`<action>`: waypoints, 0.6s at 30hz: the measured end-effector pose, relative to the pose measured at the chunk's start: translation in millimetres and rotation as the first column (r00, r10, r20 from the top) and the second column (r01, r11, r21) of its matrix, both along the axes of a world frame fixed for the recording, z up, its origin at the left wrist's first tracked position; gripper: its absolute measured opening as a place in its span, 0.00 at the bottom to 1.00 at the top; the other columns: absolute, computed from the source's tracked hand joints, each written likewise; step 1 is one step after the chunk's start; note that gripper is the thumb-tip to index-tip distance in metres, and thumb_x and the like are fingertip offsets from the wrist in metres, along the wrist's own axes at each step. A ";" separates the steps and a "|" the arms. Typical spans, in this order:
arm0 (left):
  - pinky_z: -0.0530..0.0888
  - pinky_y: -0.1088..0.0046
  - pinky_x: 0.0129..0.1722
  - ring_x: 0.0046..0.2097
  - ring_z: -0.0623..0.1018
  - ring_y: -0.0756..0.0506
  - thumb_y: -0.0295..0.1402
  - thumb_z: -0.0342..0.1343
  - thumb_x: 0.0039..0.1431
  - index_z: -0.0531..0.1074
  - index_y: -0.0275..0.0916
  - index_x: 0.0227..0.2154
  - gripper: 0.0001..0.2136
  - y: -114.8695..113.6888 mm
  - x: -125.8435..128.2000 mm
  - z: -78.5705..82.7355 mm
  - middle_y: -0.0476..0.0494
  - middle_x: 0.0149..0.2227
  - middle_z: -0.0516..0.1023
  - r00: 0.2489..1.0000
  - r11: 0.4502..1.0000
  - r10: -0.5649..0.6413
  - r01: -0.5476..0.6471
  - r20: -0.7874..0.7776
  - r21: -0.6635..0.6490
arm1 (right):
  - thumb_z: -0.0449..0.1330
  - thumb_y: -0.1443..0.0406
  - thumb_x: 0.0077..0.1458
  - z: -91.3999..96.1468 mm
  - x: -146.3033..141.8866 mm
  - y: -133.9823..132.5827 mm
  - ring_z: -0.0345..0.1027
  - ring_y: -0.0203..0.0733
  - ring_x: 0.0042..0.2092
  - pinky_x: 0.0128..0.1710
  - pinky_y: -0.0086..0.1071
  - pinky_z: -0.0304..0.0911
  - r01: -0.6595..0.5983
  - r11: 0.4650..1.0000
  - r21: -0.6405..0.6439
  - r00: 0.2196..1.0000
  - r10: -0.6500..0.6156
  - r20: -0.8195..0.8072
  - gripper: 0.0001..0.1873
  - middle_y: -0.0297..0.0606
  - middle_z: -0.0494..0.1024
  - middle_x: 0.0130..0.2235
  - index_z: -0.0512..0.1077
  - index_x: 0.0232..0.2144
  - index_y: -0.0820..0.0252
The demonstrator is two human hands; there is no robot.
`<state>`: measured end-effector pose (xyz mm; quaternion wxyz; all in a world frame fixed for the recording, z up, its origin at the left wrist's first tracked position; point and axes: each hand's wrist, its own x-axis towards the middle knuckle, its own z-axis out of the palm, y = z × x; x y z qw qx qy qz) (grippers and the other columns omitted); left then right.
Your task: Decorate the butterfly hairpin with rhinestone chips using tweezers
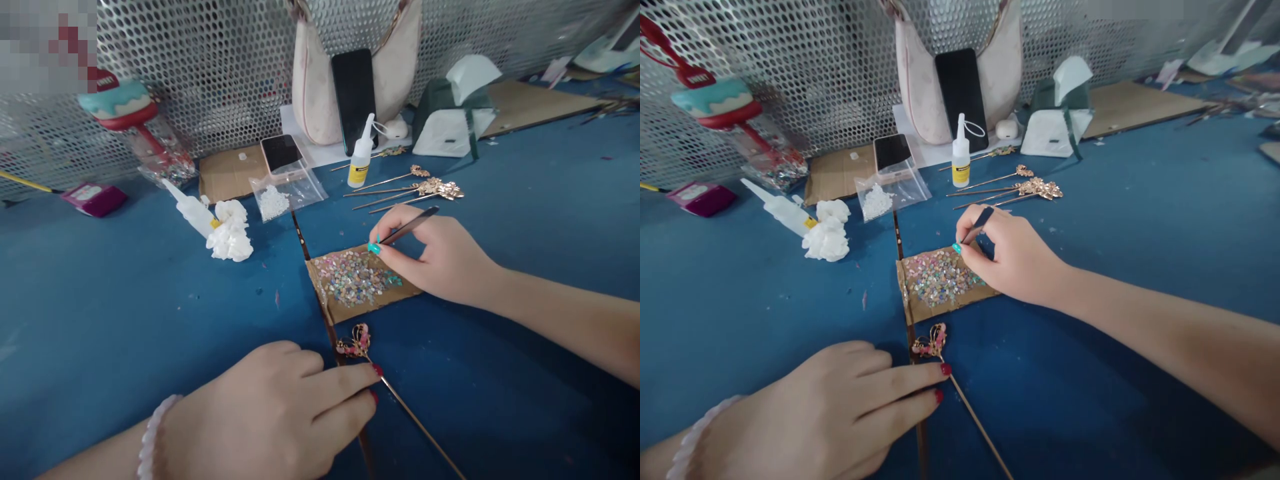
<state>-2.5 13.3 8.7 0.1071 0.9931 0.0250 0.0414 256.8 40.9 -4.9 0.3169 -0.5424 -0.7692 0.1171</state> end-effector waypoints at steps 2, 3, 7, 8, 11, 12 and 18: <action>0.70 0.69 0.28 0.31 0.72 0.48 0.29 0.41 0.69 0.67 0.33 0.53 0.15 0.3 0.3 -0.3 0.46 0.59 0.67 1.000 1.000 -0.007 0.007 0.004 -0.004 | 0.53 0.67 0.52 -1.1 0.4 1.3 0.72 0.43 0.33 0.20 0.32 0.60 -0.001 1.000 0.005 1.000 0.001 -0.017 0.02 0.38 0.76 0.34 0.65 0.31 0.55; 0.70 0.69 0.28 0.31 0.72 0.48 0.29 0.41 0.68 0.67 0.33 0.53 0.15 0.4 0.6 -0.5 0.46 0.59 0.67 1.000 1.000 -0.006 0.006 0.006 -0.003 | 0.53 0.67 0.52 -1.6 0.5 1.9 0.72 0.43 0.33 0.22 0.32 0.61 -0.004 1.000 0.013 1.000 0.004 -0.024 0.02 0.38 0.76 0.34 0.65 0.31 0.56; 0.70 0.68 0.28 0.30 0.72 0.48 0.30 0.42 0.68 0.66 0.34 0.53 0.15 -0.5 0.8 -0.5 0.47 0.59 0.67 1.000 1.000 0.001 -0.001 -0.003 -0.004 | 0.53 0.67 0.51 -1.8 -0.3 2.9 0.72 0.41 0.34 0.26 0.32 0.62 -0.009 0.999 0.034 1.000 0.010 -0.026 0.02 0.37 0.76 0.33 0.65 0.30 0.57; 0.70 0.68 0.28 0.31 0.72 0.48 0.30 0.42 0.68 0.66 0.34 0.53 0.15 -0.7 0.6 -0.5 0.46 0.59 0.67 1.000 1.000 0.003 -0.003 -0.004 -0.004 | 0.53 0.67 0.51 -1.2 -0.8 2.8 0.72 0.41 0.34 0.26 0.31 0.62 -0.006 0.999 0.037 1.000 0.007 -0.023 0.02 0.36 0.76 0.32 0.65 0.30 0.57; 0.70 0.68 0.30 0.32 0.73 0.47 0.30 0.42 0.68 0.66 0.34 0.54 0.15 -0.4 -0.2 -1.0 0.44 0.59 0.66 1.000 1.000 0.004 -0.004 -0.001 -0.008 | 0.54 0.68 0.50 1.0 -2.0 2.5 0.71 0.39 0.32 0.23 0.30 0.60 0.006 1.000 0.029 1.000 -0.006 -0.019 0.02 0.35 0.76 0.31 0.65 0.29 0.57; 0.70 0.68 0.30 0.33 0.73 0.47 0.30 0.42 0.68 0.66 0.34 0.54 0.15 0.0 -0.5 -1.3 0.44 0.59 0.66 1.000 1.000 0.000 0.000 0.003 -0.015 | 0.54 0.68 0.50 1.5 -2.2 2.5 0.71 0.39 0.32 0.23 0.30 0.60 0.010 1.000 0.023 1.000 -0.010 -0.019 0.02 0.35 0.76 0.31 0.65 0.29 0.57; 0.70 0.68 0.30 0.33 0.72 0.47 0.30 0.42 0.68 0.66 0.34 0.54 0.15 1.5 -0.8 -1.8 0.45 0.60 0.66 1.000 1.000 -0.004 0.004 0.015 -0.021 | 0.54 0.67 0.50 2.1 -1.9 3.1 0.72 0.40 0.33 0.21 0.30 0.60 0.013 1.000 0.016 1.000 -0.013 -0.008 0.02 0.36 0.77 0.32 0.66 0.30 0.56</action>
